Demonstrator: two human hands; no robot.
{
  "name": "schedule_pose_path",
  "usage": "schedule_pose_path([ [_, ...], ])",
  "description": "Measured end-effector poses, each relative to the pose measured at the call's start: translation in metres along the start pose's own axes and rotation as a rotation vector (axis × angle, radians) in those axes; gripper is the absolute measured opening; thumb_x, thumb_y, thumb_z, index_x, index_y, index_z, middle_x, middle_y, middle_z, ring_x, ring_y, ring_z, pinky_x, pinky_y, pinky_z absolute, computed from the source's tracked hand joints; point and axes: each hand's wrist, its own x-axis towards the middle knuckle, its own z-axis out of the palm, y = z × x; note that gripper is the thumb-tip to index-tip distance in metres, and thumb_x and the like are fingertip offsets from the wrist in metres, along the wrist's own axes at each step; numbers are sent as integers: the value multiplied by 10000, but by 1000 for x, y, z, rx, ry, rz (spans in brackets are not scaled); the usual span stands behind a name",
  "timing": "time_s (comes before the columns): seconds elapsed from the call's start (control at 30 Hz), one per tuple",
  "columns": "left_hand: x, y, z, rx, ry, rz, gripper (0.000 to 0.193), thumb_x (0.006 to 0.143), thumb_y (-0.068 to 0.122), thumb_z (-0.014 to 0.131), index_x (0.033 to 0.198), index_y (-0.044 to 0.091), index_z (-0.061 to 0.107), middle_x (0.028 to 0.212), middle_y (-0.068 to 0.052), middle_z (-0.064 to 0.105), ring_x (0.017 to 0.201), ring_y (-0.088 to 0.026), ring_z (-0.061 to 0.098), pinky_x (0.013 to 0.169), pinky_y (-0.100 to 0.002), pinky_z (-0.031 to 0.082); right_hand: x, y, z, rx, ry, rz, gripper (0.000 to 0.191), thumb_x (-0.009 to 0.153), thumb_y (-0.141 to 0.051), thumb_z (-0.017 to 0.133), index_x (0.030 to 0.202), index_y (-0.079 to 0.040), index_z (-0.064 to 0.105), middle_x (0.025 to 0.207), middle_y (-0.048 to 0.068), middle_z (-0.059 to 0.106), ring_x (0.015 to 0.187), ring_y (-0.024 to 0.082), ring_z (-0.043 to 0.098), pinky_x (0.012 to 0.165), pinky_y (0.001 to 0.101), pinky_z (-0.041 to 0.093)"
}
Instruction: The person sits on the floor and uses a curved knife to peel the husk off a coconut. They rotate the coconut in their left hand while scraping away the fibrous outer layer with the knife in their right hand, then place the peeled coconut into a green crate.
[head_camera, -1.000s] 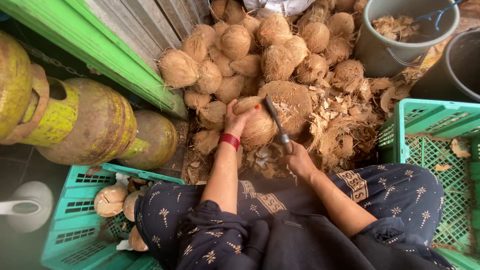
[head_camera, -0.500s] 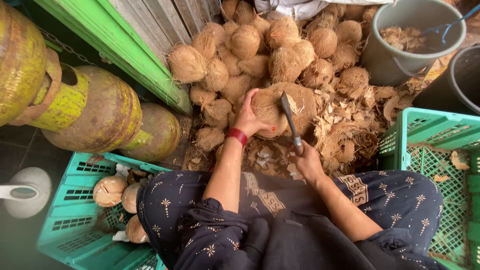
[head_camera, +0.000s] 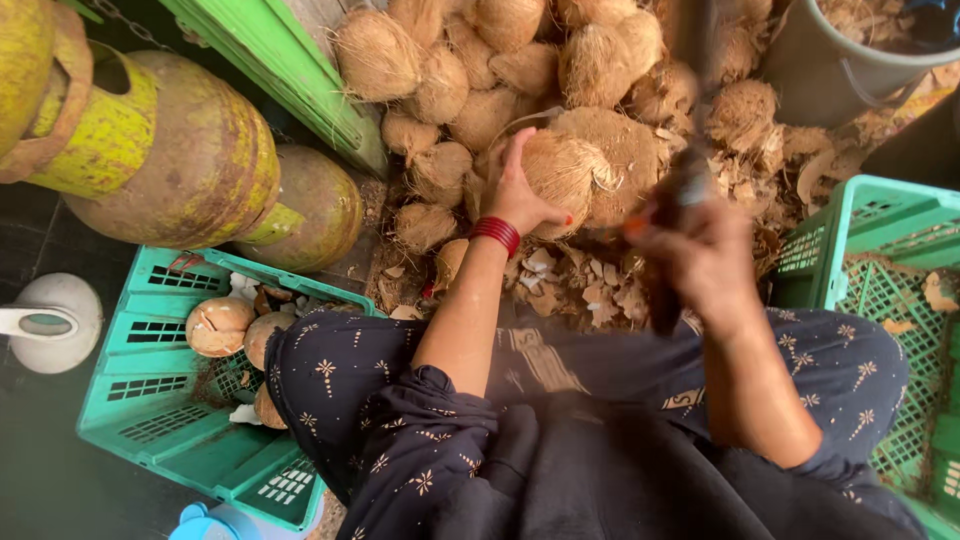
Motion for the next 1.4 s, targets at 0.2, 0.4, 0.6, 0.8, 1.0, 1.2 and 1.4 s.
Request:
schedule_pose_path([
  [0.2, 0, 24, 7, 85, -67, -102, 1306, 355, 247, 1021, 1461, 336, 332, 1518, -102, 367, 1325, -327, 501, 1054, -505, 519, -3, 11, -5, -50, 264, -442, 198, 945, -22, 774, 960, -84, 587, 813, 58, 605, 666, 162, 568, 631, 333, 494],
  [0.4, -2, 30, 10, 108, -35, 27, 1303, 344, 251, 1070, 1437, 333, 367, 1522, -139, 320, 1359, -375, 432, 1110, -568, 418, -1, 61, 36, 11, -148, 780, 211, 822, -42, 697, 956, -167, 593, 617, 47, 563, 469, 174, 481, 411, 332, 396],
  [0.6, 1, 22, 8, 72, -33, -53, 1242, 379, 235, 1037, 1425, 346, 375, 1552, -128, 330, 1389, -376, 420, 1079, -587, 454, -11, -1, -23, 94, -44, -24, 182, 833, -23, 747, 874, -82, 579, 750, 41, 627, 610, 116, 584, 521, 254, 473],
  [0.8, 4, 25, 10, 138, -77, -10, 1201, 373, 230, 1043, 1395, 371, 428, 1558, -105, 352, 1396, -362, 420, 1081, -600, 447, -10, 100, 30, 93, -152, 682, 91, 843, -7, 566, 838, -97, 549, 705, 49, 573, 538, 151, 539, 446, 312, 460],
  [1.0, -10, -20, -22, -17, -113, 191, 1348, 277, 268, 1005, 1464, 336, 372, 1539, -131, 368, 1422, -329, 419, 1181, -520, 421, -6, 174, -8, 214, 168, 971, 118, 862, -91, 669, 956, -19, 668, 764, 94, 657, 565, 170, 599, 481, 333, 510],
  [1.2, -12, -1, -12, 79, -52, -39, 1394, 393, 288, 1057, 1532, 368, 258, 1619, -163, 244, 1479, -398, 291, 1164, -625, 278, 4, 50, -26, 50, 113, 172, 269, 821, -116, 760, 1011, -42, 585, 790, 47, 615, 644, 147, 595, 542, 302, 496],
  [1.4, -17, 38, 10, 275, -5, -182, 1415, 426, 273, 1062, 1553, 343, 208, 1596, -211, 158, 1419, -510, 257, 1146, -672, 250, -21, 68, 27, -132, -67, -178, 208, 864, -140, 744, 982, -62, 592, 829, 36, 596, 686, 121, 577, 550, 266, 524],
])
